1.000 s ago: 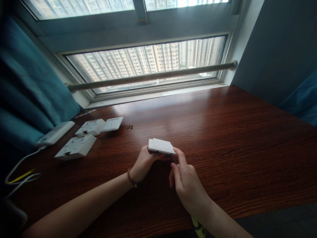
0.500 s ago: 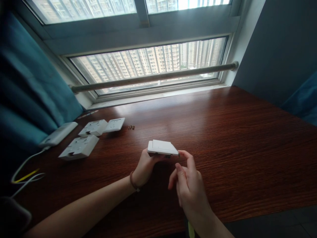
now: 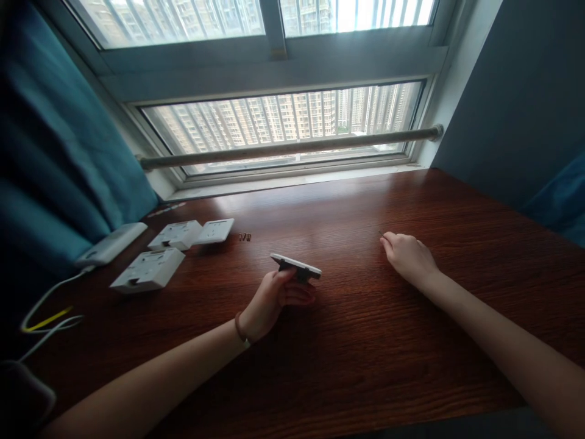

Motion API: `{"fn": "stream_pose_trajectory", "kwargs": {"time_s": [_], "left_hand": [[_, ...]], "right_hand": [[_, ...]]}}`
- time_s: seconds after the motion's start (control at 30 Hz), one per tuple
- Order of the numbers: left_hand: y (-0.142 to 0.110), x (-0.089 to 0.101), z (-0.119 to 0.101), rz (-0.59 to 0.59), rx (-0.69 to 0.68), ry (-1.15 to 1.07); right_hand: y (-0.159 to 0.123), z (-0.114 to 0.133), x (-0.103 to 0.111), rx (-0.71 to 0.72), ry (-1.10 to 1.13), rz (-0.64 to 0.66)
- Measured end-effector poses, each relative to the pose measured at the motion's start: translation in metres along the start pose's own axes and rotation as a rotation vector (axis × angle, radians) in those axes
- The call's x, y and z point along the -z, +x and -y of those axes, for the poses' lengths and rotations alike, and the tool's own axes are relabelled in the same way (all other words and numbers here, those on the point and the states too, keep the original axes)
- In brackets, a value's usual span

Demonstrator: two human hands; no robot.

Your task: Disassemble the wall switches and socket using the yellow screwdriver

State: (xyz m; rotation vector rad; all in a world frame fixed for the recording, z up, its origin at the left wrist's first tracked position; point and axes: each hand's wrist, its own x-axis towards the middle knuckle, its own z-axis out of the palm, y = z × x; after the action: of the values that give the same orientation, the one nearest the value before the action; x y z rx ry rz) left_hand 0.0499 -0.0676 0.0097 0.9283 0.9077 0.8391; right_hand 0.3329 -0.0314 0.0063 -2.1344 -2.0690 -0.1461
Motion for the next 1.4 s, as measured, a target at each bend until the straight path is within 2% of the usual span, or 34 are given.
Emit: {"fn": "stream_pose_trajectory", "kwargs": {"time_s": [0.17, 0.3, 0.37, 0.4, 0.47, 0.5, 0.57, 0.67, 0.8, 0.97, 1.03, 1.13, 1.2, 1.27, 1.33, 1.4], "left_hand": [[0.002, 0.001, -0.001, 0.011, 0.004, 0.173], [0.004, 0.004, -0.001, 0.006, -0.142, 0.420], [0.003, 0.005, -0.002, 0.018, -0.225, 0.568], [0.001, 0.005, -0.004, 0.033, -0.249, 0.628], [-0.004, 0.003, -0.009, 0.085, -0.264, 0.712], [-0.007, 0.001, -0.011, 0.117, -0.268, 0.737], [-0.013, -0.003, -0.018, 0.165, -0.285, 0.761], [-0.017, -0.006, -0.025, 0.193, -0.289, 0.768], [-0.014, -0.004, -0.028, 0.260, -0.187, 0.696], [-0.015, -0.003, -0.031, 0.336, -0.101, 0.549], [-0.018, -0.002, -0.037, 0.362, -0.083, 0.466], [-0.024, 0.003, -0.045, 0.388, 0.028, 0.278], [-0.027, 0.007, -0.046, 0.345, 0.095, 0.206], [-0.029, 0.009, -0.042, 0.269, 0.077, 0.263], [-0.031, 0.009, -0.036, 0.197, 0.002, 0.375], [-0.032, 0.007, -0.032, 0.095, -0.123, 0.500]], "right_hand": [[0.009, 0.008, -0.019, -0.023, -0.144, 0.049], [0.008, 0.020, -0.007, 0.004, -0.136, 0.005], [0.003, 0.032, 0.006, 0.153, 0.056, -0.016], [-0.002, 0.041, 0.013, 0.295, 0.252, 0.006], [-0.015, 0.060, 0.024, 0.550, 0.638, 0.204], [-0.022, 0.071, 0.027, 0.609, 0.769, 0.307], [-0.034, 0.090, 0.030, 0.647, 0.949, 0.452], [-0.041, 0.108, 0.031, 0.654, 1.082, 0.507], [-0.040, 0.113, 0.037, 0.635, 1.148, 0.511], [-0.043, 0.113, 0.048, 0.556, 1.261, 0.635], [-0.046, 0.113, 0.049, 0.524, 1.301, 0.610], [-0.051, 0.114, 0.044, 0.508, 1.259, 0.366], [-0.055, 0.116, 0.036, 0.576, 1.163, 0.184], [-0.057, 0.117, 0.027, 0.703, 1.082, 0.074], [-0.059, 0.117, 0.022, 0.786, 1.035, 0.044], [-0.060, 0.115, 0.021, 0.759, 1.042, 0.124]]}}
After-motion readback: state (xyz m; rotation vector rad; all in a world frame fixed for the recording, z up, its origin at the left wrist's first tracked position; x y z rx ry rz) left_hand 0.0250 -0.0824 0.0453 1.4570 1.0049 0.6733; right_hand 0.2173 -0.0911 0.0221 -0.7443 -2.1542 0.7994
